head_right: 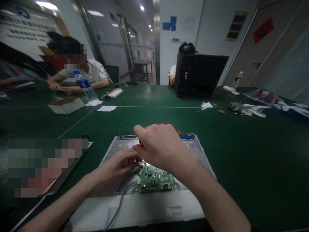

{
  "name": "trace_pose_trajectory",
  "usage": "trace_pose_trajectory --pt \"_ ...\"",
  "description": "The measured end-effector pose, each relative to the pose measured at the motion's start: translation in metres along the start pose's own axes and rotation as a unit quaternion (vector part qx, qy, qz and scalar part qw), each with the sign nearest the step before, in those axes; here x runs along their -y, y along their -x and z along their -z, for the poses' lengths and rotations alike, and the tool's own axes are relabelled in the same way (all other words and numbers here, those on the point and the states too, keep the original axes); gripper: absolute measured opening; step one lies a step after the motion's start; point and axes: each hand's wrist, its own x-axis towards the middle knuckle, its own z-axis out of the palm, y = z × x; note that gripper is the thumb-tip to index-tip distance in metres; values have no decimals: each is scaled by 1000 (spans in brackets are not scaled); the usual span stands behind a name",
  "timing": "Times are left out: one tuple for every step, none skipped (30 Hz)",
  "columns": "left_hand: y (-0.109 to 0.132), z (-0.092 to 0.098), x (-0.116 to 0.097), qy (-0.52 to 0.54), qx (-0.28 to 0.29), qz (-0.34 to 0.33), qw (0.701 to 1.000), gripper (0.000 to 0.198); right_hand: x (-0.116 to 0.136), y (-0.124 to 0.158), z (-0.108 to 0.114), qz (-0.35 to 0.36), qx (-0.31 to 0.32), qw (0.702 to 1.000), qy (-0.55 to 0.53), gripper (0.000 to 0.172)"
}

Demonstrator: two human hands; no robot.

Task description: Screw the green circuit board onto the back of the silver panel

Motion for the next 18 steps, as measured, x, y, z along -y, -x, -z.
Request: trace_pose_trajectory --pt "2 0 -4 -6 8 -5 1000 11 0 0 1 0 1 1000 -1 14" --pt "6 -1 -8 -14 13 -4 1000 13 -1 1 1 1 1 1000 -2 14" --pt "10 -3 -14 -28 3 5 1000 12 -1 1 1 2 -1 1000 -1 15" --pt "16 -5 -20 -48 -4 18 999 13 -2 1 2 4 -4 1000 1 15" --pt "22 -9 -26 -60 -5 24 998 13 -2 1 2 6 -6 1000 2 15" --pt "28 -14 -31 -66 -22 36 997 16 -2 1 2 6 -6 1000 2 16" --pt "35 -20 -36 -64 -30 42 997 19 -2 1 2 6 -3 1000 1 16" --pt "41 -27 -41 -60 -37 50 996 20 -1 1 2 7 1 1000 0 17" --pt "47 -34 -44 -60 -56 57 995 20 -1 1 3 7 5 1000 -1 17" --pt "52 -42 -46 -55 -72 54 994 19 0 1 2 8 8 1000 -1 17" --pt "55 -49 -47 -46 -81 54 994 21 0 1 2 9 10 1000 -2 17" --pt "58 -56 -47 -41 -110 58 991 21 1 1 2 12 10 1000 -1 16" --pt "59 -62 -47 -32 -127 61 989 19 1 1 2 14 9 1000 0 16" --pt "60 -67 -46 -24 -149 63 987 18 2 1 1 16 8 1000 1 16" --pt "60 -72 -45 -23 -172 70 982 17 2 1 1 17 7 1000 3 16" --pt "60 -75 -44 -25 -187 73 979 16 3 2 0 18 7 1000 4 16" --pt "59 -78 -44 -30 -199 73 977 15 3 2 0 20 7 1000 5 16" --pt "58 -80 -44 -39 -203 75 976 15 3 2 0 21 7 1000 6 16"
